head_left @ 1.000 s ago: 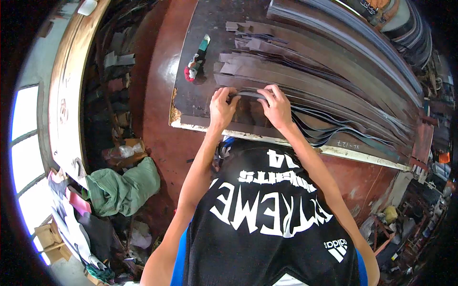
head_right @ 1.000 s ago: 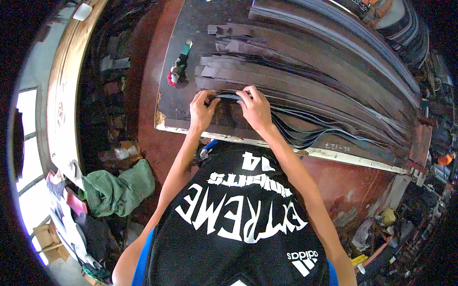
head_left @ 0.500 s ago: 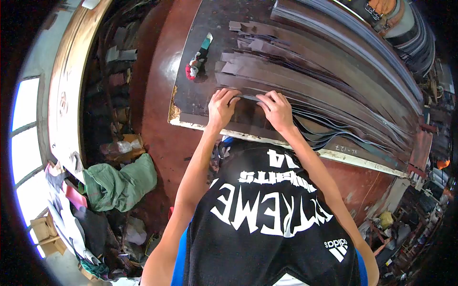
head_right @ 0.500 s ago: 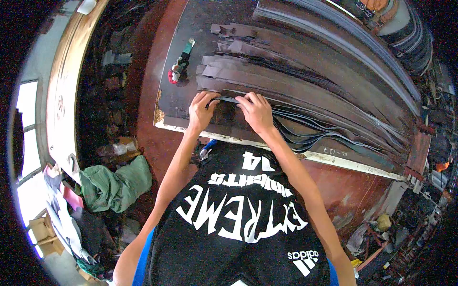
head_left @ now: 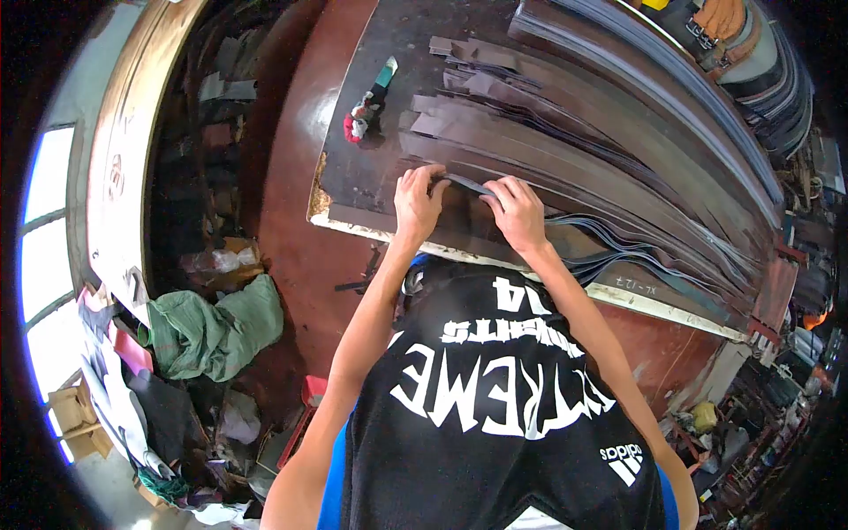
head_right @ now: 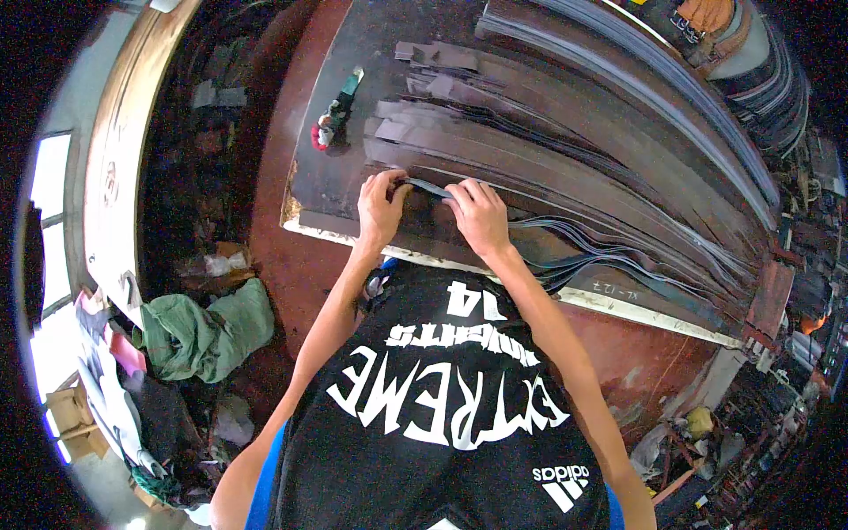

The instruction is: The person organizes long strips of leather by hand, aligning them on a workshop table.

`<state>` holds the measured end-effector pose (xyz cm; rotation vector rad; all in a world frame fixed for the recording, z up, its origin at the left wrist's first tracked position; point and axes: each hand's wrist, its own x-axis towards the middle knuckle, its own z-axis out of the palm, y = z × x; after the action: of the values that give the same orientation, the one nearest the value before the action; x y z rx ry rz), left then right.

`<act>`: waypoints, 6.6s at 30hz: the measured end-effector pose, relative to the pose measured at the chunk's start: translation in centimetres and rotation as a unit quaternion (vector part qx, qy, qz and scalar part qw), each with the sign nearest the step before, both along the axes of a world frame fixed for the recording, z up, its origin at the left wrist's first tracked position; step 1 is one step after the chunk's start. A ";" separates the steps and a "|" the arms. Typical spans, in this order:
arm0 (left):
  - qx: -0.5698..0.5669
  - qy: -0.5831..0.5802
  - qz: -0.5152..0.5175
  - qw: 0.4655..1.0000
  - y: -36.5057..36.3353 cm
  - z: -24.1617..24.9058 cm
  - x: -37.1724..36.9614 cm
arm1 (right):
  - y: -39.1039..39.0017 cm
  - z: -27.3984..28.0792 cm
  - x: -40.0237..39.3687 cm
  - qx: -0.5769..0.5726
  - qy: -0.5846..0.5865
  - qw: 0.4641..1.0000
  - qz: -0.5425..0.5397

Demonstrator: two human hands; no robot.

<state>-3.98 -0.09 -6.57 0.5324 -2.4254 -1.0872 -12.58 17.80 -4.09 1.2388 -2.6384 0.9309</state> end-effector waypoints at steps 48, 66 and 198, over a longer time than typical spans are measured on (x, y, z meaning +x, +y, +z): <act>0.022 -0.030 0.020 0.999 0.8 1.0 -0.8 | 0.1 0.4 -0.7 -0.002 -0.019 1.000 -0.018; -0.060 0.010 -0.041 0.997 0.2 0.1 0.1 | 1.1 -0.3 -0.4 0.001 0.006 1.000 0.016; -0.120 -0.001 -0.046 0.992 -1.8 1.1 1.5 | -1.2 -0.7 -0.3 -0.027 -0.014 0.998 0.058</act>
<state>-2.47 -1.90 -5.47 0.3467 -2.5562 -0.8139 -12.92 16.63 -4.75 1.3881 -2.5667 1.0378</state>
